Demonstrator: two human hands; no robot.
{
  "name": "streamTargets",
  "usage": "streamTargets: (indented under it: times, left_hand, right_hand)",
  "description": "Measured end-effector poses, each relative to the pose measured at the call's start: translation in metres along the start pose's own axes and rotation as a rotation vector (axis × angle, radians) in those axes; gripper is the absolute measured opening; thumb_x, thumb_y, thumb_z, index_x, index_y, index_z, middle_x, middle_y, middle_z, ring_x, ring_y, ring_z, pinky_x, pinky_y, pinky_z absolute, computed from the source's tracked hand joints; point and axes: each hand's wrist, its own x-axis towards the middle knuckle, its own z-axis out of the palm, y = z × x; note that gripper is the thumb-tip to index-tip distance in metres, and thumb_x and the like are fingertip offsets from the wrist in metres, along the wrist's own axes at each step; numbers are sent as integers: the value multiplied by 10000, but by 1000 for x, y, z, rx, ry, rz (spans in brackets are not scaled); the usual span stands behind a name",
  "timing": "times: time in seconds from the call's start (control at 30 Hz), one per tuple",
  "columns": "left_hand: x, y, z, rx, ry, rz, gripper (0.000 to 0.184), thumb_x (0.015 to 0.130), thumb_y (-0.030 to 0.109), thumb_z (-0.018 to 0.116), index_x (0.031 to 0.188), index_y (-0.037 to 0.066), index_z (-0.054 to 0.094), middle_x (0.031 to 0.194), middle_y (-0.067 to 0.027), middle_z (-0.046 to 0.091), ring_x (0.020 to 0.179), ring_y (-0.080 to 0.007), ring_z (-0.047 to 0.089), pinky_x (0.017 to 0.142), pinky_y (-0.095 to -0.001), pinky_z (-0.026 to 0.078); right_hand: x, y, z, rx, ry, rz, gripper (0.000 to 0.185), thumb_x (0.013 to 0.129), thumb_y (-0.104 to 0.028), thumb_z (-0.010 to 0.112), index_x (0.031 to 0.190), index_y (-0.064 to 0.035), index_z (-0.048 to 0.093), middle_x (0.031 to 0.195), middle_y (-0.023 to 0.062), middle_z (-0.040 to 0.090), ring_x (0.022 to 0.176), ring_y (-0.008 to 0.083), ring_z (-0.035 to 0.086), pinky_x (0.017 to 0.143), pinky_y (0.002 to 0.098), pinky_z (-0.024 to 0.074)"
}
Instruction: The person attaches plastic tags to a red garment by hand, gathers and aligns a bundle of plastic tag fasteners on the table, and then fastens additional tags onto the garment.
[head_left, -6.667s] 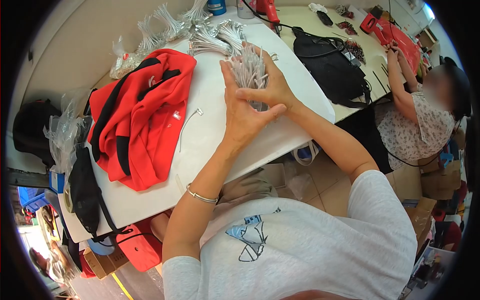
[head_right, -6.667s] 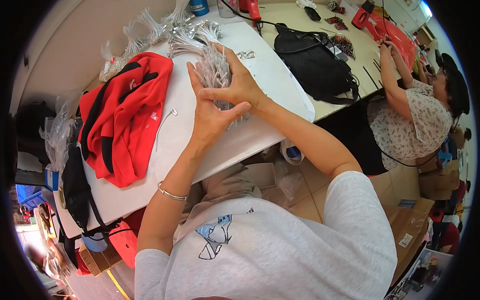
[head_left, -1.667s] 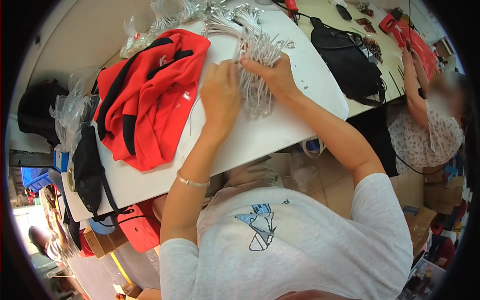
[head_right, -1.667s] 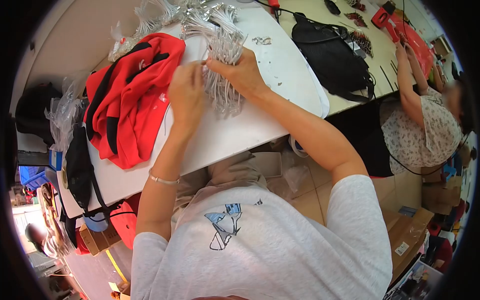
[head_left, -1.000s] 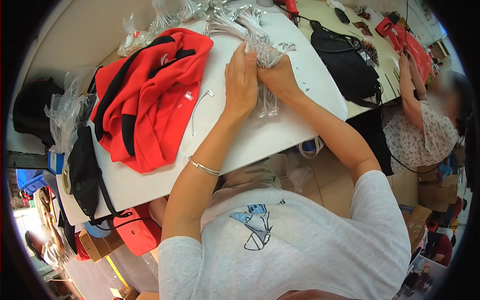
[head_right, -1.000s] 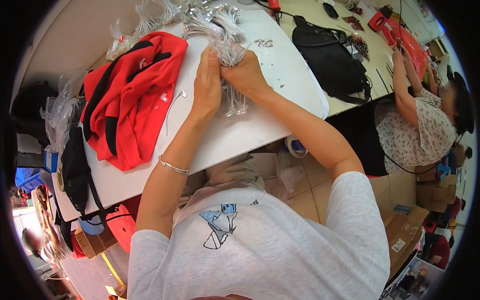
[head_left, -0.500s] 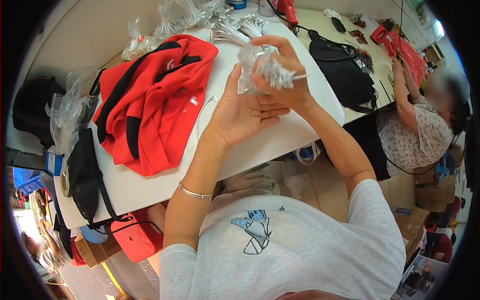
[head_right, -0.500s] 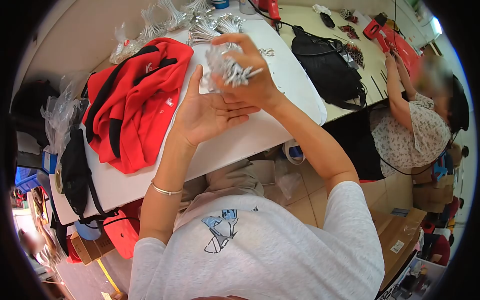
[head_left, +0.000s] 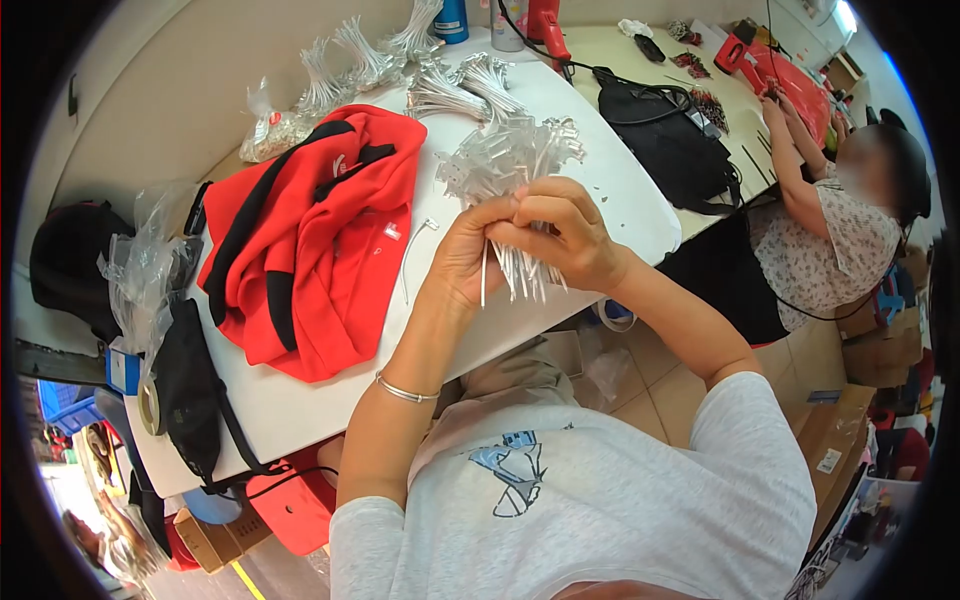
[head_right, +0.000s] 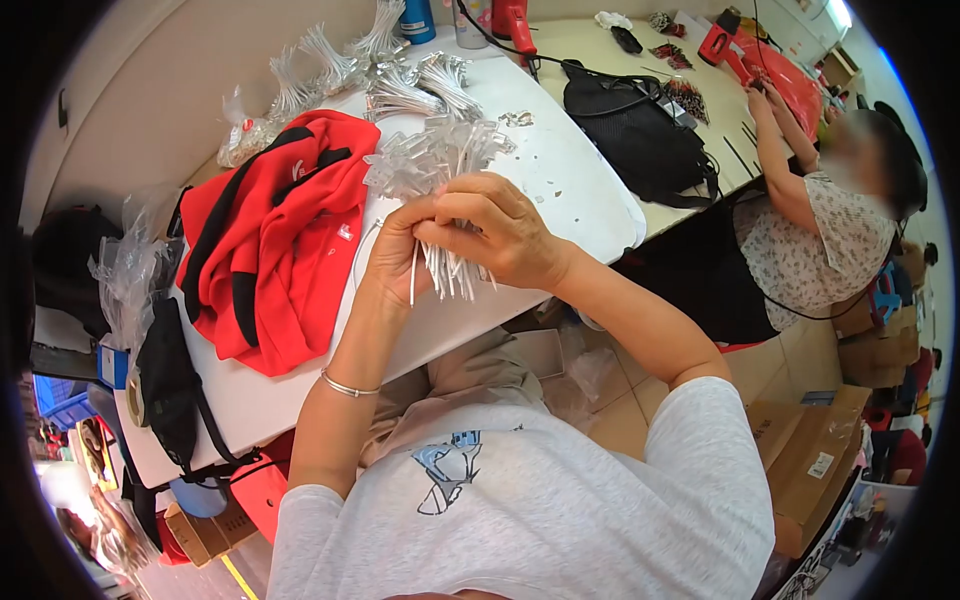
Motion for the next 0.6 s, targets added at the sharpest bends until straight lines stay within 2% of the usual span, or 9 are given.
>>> streamTargets:
  times: [0.1,0.3,0.43,0.5,0.6]
  left_hand:
    - [6,5,-4,34,55,42,214,826,-19,660,1030,-76,629,883,-144,682,729,-169,647,669,-266,568]
    - [14,21,-21,11,18,-33,201,835,-43,634,1032,-82,629,857,-135,676,718,-167,639,653,-261,561]
    - [23,23,-31,70,-107,25,255,855,-31,623,1107,-56,597,890,-132,675,743,-183,667,652,-257,567]
    - [24,23,-30,86,-112,6,261,853,-35,625,1111,-55,597,894,-132,676,751,-185,669,656,-261,565]
    - [20,21,-28,127,-115,-32,280,846,-48,631,1123,-51,597,908,-131,680,775,-191,673,667,-272,557]
  right_hand:
    - [13,-7,-13,-226,-156,-108,466,717,-10,730,1162,-137,665,1236,27,599,1184,232,560,1097,408,394]
    - [13,-12,-26,-31,-366,11,547,731,-36,724,1264,-103,619,1223,68,593,1143,246,560,1065,389,408]
    - [15,-11,-26,105,40,336,541,789,-103,714,1314,-69,586,1243,109,585,1181,252,548,1079,393,382]
    - [27,-4,-18,277,178,656,556,850,-123,683,1377,-47,523,1331,121,549,1234,256,521,1103,393,364]
    - [44,9,-6,417,141,772,597,879,-141,680,1425,-34,465,1419,132,489,1278,261,493,1098,387,368]
